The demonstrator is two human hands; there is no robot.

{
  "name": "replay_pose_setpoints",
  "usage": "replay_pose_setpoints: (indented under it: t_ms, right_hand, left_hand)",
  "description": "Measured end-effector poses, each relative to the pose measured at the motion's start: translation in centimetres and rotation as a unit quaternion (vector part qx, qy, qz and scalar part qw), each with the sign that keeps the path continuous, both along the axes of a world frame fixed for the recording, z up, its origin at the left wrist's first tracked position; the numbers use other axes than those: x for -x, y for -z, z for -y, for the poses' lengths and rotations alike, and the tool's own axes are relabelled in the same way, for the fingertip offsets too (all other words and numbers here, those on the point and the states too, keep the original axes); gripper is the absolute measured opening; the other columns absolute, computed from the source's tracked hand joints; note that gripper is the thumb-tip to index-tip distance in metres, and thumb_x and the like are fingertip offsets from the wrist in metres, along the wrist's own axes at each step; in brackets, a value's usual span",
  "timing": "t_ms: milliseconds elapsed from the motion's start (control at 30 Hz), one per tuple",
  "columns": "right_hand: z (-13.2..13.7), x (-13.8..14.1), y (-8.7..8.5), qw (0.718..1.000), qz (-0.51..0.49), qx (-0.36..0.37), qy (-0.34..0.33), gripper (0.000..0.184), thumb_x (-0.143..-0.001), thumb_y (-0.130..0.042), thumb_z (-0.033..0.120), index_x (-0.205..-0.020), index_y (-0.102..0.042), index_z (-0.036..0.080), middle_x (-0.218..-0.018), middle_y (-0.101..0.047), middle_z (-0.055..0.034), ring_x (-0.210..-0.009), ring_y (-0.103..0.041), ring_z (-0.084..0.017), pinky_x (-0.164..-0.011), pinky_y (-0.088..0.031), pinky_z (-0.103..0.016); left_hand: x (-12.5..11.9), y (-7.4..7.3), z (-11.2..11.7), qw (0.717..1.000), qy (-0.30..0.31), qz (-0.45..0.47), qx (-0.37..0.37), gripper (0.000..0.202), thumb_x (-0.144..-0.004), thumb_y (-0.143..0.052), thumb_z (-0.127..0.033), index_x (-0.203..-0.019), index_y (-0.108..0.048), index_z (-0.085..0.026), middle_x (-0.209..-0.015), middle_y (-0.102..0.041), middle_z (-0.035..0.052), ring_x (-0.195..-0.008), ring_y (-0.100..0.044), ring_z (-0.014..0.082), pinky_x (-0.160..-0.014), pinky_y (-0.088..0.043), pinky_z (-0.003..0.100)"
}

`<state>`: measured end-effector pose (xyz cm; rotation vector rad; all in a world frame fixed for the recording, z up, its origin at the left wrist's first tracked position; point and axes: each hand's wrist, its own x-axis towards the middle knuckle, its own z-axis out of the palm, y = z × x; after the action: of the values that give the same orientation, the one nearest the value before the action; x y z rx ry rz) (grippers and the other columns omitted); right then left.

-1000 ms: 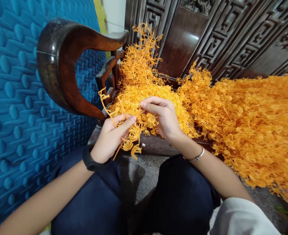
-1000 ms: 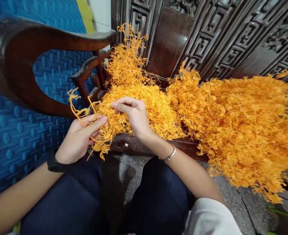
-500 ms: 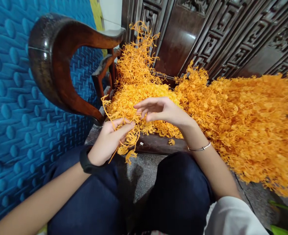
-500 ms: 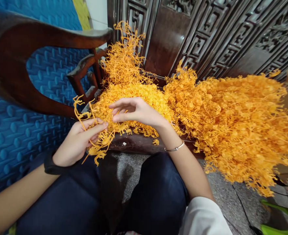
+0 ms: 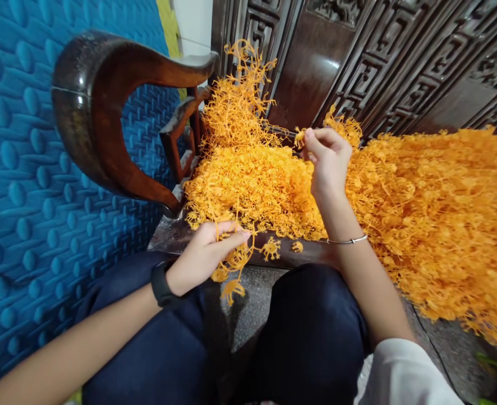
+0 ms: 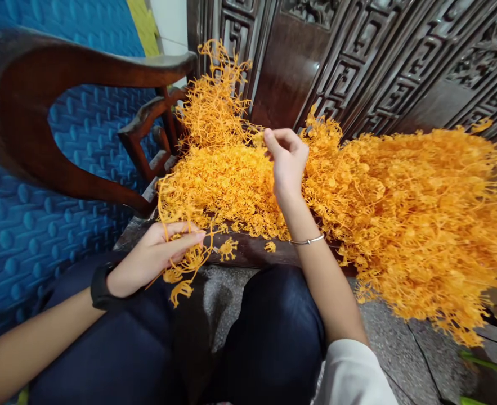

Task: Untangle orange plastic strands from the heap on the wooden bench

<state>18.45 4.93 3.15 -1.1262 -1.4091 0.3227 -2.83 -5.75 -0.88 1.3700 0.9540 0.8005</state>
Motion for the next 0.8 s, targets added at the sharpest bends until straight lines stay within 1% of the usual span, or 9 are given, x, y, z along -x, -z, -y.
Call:
replay_pose_setpoints:
  t_ms: [100, 267, 333, 400, 467, 500, 600, 667, 800]
  right_hand:
    - [-2.5, -2.7, 1.6, 0.999, 0.010, 0.008, 0.043, 0.015, -0.078, -0.053, 0.033, -0.081, -0.057, 0.020, -0.068, -0.052, -0.0013, -0.062, -0.050, -0.013, -0.058, -0.039, -0.029]
    - [-4.9, -3.4, 3.1, 0.998, 0.041, 0.053, -0.003, 0.035, -0.073, -0.056, 0.022, -0.108, -0.056, 0.018, -0.080, -0.061, -0.0039, -0.073, -0.057, -0.015, -0.068, -0.045, -0.034]
    - [-4.1, -2.7, 2.7, 0.997, 0.056, 0.057, -0.023, 0.039, -0.070, -0.060, 0.019, -0.109, -0.058, 0.017, -0.079, -0.062, -0.0034, -0.072, -0.058, -0.015, -0.070, -0.046, -0.034]
    - [-2.2, -1.7, 1.8, 0.994, 0.060, 0.066, -0.063, 0.025, -0.070, -0.062, 0.020, -0.094, -0.063, 0.015, -0.077, -0.063, -0.0033, -0.068, -0.057, -0.013, -0.068, -0.047, -0.031]
    - [0.2, -0.4, 0.6, 0.982, 0.073, 0.095, -0.146, 0.013, -0.075, -0.061, 0.027, -0.079, -0.065, 0.015, -0.077, -0.064, -0.0034, -0.066, -0.057, -0.011, -0.066, -0.047, -0.028]
    - [1.5, 0.3, 0.1, 0.968, 0.094, 0.119, -0.199, 0.017, -0.077, -0.059, 0.031, -0.077, -0.065, 0.015, -0.077, -0.065, -0.0032, -0.068, -0.058, -0.010, -0.067, -0.047, -0.027]
    - [4.1, 2.1, -0.8, 0.900, 0.189, 0.196, -0.341, 0.026, -0.077, -0.061, 0.038, -0.088, -0.066, 0.015, -0.085, -0.067, -0.0037, -0.077, -0.061, -0.011, -0.073, -0.048, -0.026]
    - [4.8, 3.1, -0.8, 0.868, 0.229, 0.220, -0.383, 0.034, -0.073, -0.066, 0.038, -0.098, -0.064, 0.014, -0.090, -0.067, -0.0049, -0.081, -0.061, -0.013, -0.075, -0.048, -0.027]
    - [4.8, 3.8, -0.6, 0.862, 0.220, 0.224, -0.398, 0.035, -0.074, -0.066, 0.037, -0.099, -0.063, 0.012, -0.088, -0.067, -0.0058, -0.079, -0.061, -0.013, -0.075, -0.049, -0.028]
  left_hand:
    - [0.0, -0.3, -0.2, 0.999, -0.029, 0.018, 0.019, 0.022, -0.078, -0.058, -0.034, -0.065, -0.055, -0.016, -0.044, -0.031, -0.0077, -0.041, -0.024, 0.0049, -0.038, -0.015, 0.018]
    - [0.1, -0.3, -0.6, 0.997, -0.055, 0.033, 0.044, 0.022, -0.076, -0.060, -0.035, -0.067, -0.056, -0.015, -0.042, -0.031, -0.0084, -0.039, -0.025, 0.0044, -0.037, -0.015, 0.017]
    - [0.1, -0.2, -0.7, 0.996, -0.067, 0.038, 0.051, 0.022, -0.075, -0.061, -0.035, -0.068, -0.057, -0.015, -0.042, -0.031, -0.0087, -0.038, -0.025, 0.0042, -0.036, -0.015, 0.017]
    - [0.1, -0.1, -0.9, 0.994, -0.084, 0.043, 0.057, 0.021, -0.074, -0.062, -0.036, -0.069, -0.058, -0.016, -0.042, -0.031, -0.0091, -0.037, -0.024, 0.0040, -0.036, -0.014, 0.017]
    - [0.1, 0.0, -1.0, 0.992, -0.100, 0.048, 0.058, 0.021, -0.073, -0.063, -0.036, -0.069, -0.057, -0.016, -0.042, -0.030, -0.0092, -0.036, -0.024, 0.0039, -0.035, -0.014, 0.017]
    - [0.1, 0.0, -1.0, 0.992, -0.106, 0.050, 0.057, 0.021, -0.073, -0.063, -0.036, -0.069, -0.057, -0.016, -0.042, -0.030, -0.0093, -0.036, -0.024, 0.0039, -0.035, -0.014, 0.017]
    - [0.0, -0.1, -1.0, 0.991, -0.114, 0.054, 0.051, 0.020, -0.073, -0.063, -0.035, -0.069, -0.057, -0.016, -0.041, -0.031, -0.0093, -0.036, -0.024, 0.0039, -0.035, -0.015, 0.016]
    - [0.0, -0.1, -1.0, 0.991, -0.113, 0.055, 0.045, 0.019, -0.073, -0.062, -0.034, -0.070, -0.057, -0.016, -0.042, -0.031, -0.0091, -0.036, -0.025, 0.0039, -0.035, -0.015, 0.016]
    - [0.1, -0.1, -0.9, 0.990, -0.115, 0.063, 0.047, 0.019, -0.073, -0.063, -0.033, -0.070, -0.056, -0.016, -0.043, -0.033, -0.0091, -0.037, -0.026, 0.0034, -0.035, -0.015, 0.016]
